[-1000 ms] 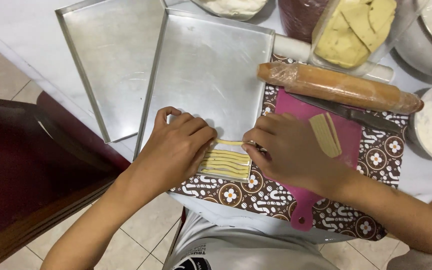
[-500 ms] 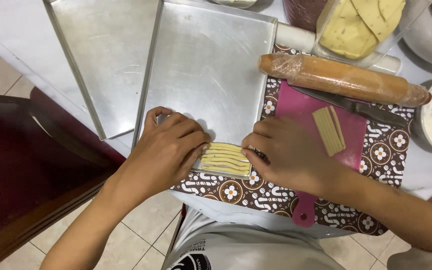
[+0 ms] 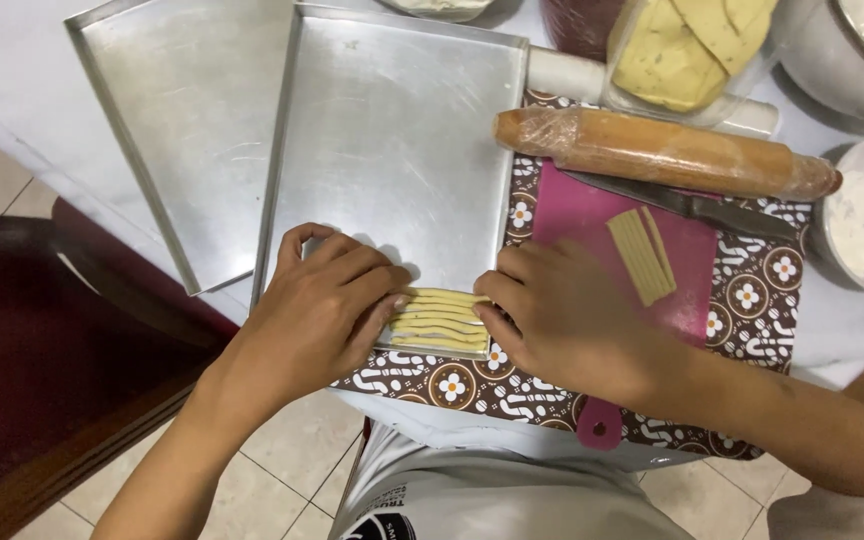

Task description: Arranging thin strips of dough from a cutting board onto a metal baking tray in a neat, parallel fashion.

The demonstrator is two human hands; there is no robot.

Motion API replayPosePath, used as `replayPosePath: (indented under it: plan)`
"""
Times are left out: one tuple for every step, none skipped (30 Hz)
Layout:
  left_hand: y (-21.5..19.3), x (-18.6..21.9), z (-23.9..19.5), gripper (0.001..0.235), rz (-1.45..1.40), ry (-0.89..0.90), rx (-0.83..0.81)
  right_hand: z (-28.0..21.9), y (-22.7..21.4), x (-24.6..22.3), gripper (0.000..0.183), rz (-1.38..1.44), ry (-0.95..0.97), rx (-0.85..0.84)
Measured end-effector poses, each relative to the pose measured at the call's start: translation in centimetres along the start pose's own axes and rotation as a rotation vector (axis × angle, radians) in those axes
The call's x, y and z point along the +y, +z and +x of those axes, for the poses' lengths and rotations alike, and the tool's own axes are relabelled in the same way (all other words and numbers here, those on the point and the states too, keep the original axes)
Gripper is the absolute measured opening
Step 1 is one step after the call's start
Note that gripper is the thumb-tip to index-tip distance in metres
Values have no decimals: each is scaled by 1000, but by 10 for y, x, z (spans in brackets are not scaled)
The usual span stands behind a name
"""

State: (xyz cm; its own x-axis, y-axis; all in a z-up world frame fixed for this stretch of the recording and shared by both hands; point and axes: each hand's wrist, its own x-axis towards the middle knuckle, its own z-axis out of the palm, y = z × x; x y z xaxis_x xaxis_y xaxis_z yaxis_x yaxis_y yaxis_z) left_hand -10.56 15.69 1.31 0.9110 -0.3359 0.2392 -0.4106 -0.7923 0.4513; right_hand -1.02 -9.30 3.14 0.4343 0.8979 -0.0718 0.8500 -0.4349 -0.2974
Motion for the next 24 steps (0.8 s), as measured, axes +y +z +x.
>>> replayPosePath:
  plan:
    - [-1, 1, 1, 21, 0, 10, -3, -5, 1, 5, 19, -1, 9, 5]
    - [-2, 2, 3, 21, -5, 12, -5, -11, 1, 10, 20, 7, 9, 50]
    - [-3, 3, 5, 21, -10, 14, -7, -16, 2, 15, 23, 15, 9, 96]
    - [-4, 3, 7, 21, -15, 27, -11, -23, -5, 21, 23, 13, 23, 99]
    - [-5, 4, 10, 21, 13, 12, -24, -30, -12, 26, 17, 37, 15, 187]
    - [-5, 5, 12, 22, 44, -3, -36, -37, -19, 32, 12, 59, 5, 277]
    - [-6, 9, 20, 22, 41, 11, -41, -45, -22, 38, 12, 56, 18, 283]
    - [-6, 14, 28, 18, 57, 56, -25, -53, -26, 43, 12, 59, 118, 336]
    - [-7, 18, 36, 17, 71, 101, -10, -62, -30, 49, 14, 62, 218, 388]
    - [-5, 24, 47, 17, 70, 114, -13, -70, -29, 57, 14, 59, 230, 395]
    - [-2, 30, 57, 16, 87, 168, -30, -79, -28, 66, 16, 32, 278, 417]
    - [0, 36, 67, 17, 104, 220, -47, -87, -27, 75, 22, 7, 326, 439]
    - [5, 41, 78, 17, 103, 232, -52, -91, -26, 80, 22, 6, 337, 444]
    - [11, 45, 88, 19, 129, 286, -44, -95, -24, 85, 18, 65, 394, 444]
    - [16, 49, 98, 22, 156, 341, -35, -99, -22, 90, 16, 124, 450, 443]
    - [25, 50, 107, 22, 158, 348, -41, -99, -21, 92, 16, 127, 456, 450]
    - [33, 50, 116, 26, 166, 357, -49, -100, -20, 93, 15, 179, 528, 415]
    - [41, 50, 126, 30, 180, 369, -51, -99, -20, 97, 16, 227, 597, 385]
    - [49, 51, 133, 30, 187, 380, -49, -100, -17, 97, 16, 224, 599, 398]
    - [56, 51, 140, 37, 195, 352, -83, -102, -16, 97, 15, 239, 586, 418]
    - [63, 51, 148, 46, 202, 324, -117, -103, -14, 98, 14, 254, 574, 437]
    - [65, 55, 151, 46, 209, 331, -116, -106, -5, 104, 14, 253, 574, 447]
    - [67, 57, 154, 48, 187, 263, -193, -108, 3, 109, 12, 192, 481, 550]
    - [69, 60, 157, 51, 164, 195, -270, -111, 12, 115, 13, 131, 387, 648]
